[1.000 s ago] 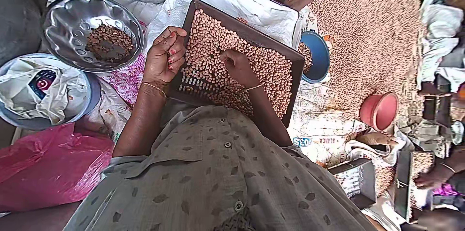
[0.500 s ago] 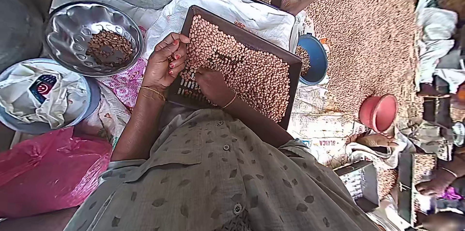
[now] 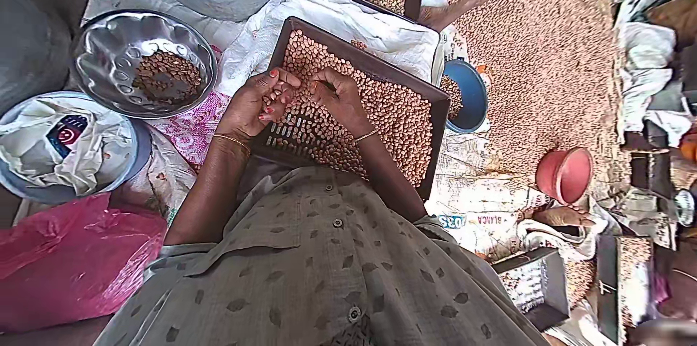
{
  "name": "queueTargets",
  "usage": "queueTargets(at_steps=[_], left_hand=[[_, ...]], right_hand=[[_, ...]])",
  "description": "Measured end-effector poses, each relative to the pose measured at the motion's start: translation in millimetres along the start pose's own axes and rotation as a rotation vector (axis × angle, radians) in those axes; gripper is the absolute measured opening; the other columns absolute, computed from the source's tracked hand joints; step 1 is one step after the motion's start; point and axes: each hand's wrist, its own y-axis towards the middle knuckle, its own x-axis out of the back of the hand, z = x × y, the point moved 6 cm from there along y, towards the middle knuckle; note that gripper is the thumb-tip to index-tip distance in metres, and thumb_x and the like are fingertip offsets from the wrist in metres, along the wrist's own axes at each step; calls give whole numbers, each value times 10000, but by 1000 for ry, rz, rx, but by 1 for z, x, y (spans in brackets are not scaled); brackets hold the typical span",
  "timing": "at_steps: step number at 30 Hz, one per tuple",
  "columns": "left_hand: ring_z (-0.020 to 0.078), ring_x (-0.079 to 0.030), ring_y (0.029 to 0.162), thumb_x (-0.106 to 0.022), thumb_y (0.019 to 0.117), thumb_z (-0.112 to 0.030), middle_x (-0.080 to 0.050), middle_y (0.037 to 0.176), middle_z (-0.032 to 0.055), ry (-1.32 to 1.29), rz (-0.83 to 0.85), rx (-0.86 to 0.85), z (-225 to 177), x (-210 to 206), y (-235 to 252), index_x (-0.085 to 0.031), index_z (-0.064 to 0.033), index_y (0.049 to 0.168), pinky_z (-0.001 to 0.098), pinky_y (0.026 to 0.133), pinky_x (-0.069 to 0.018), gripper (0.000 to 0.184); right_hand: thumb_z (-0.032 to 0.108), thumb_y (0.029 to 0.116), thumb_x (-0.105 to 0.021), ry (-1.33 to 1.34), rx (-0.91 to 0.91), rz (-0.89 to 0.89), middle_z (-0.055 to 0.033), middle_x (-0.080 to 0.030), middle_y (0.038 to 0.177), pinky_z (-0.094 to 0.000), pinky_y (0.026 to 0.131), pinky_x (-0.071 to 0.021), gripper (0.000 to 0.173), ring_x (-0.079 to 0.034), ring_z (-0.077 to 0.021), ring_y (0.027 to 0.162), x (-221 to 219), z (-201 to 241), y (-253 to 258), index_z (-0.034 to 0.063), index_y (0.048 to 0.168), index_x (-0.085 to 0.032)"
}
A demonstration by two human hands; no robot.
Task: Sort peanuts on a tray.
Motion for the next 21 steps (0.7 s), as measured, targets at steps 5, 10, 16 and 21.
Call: queueTargets(at_steps=[5, 10, 16, 21], left_hand=[[-35, -410, 453, -268, 1108, -198, -526, 685, -100, -122, -19, -62, -5, 6, 2, -631, -153, 1030, 98, 390, -340, 374], [-33, -414, 455, -278, 1110, -196, -526, 688, -98, -145, -22, -69, -5, 6, 1, -626, -153, 1017, 98, 393, -340, 363], [-28, -411, 461, -259, 1116, -207, -527, 691, -91, -152, -21, -76, -5, 6, 3, -635, -137, 1027, 101, 399, -338, 393], [-17, -400, 464, -104, 1125, -369, -592, 787, -67, 57, -102, 38, 3, 3, 3, -616, -131, 1245, 111, 393, -318, 578]], right_hand=[[62, 969, -615, -501, 69, 197, -182, -711, 1024, -494, 778, -590, 145, -716, -334, 935, -49, -20, -12, 3, 1012, -740], [87, 987, -616, -778, 53, 361, -213, -676, 1201, -471, 836, -586, 216, -679, -368, 1112, -67, -8, -14, -15, 1156, -702], [90, 1010, -574, -780, 84, 277, -215, -681, 1130, -472, 711, -589, 212, -712, -368, 942, -71, -17, -15, -15, 1136, -708], [40, 976, -626, -194, 100, -80, -178, -712, 948, -345, 702, -601, 146, -698, -211, 752, -15, 7, -5, -70, 1016, -715]])
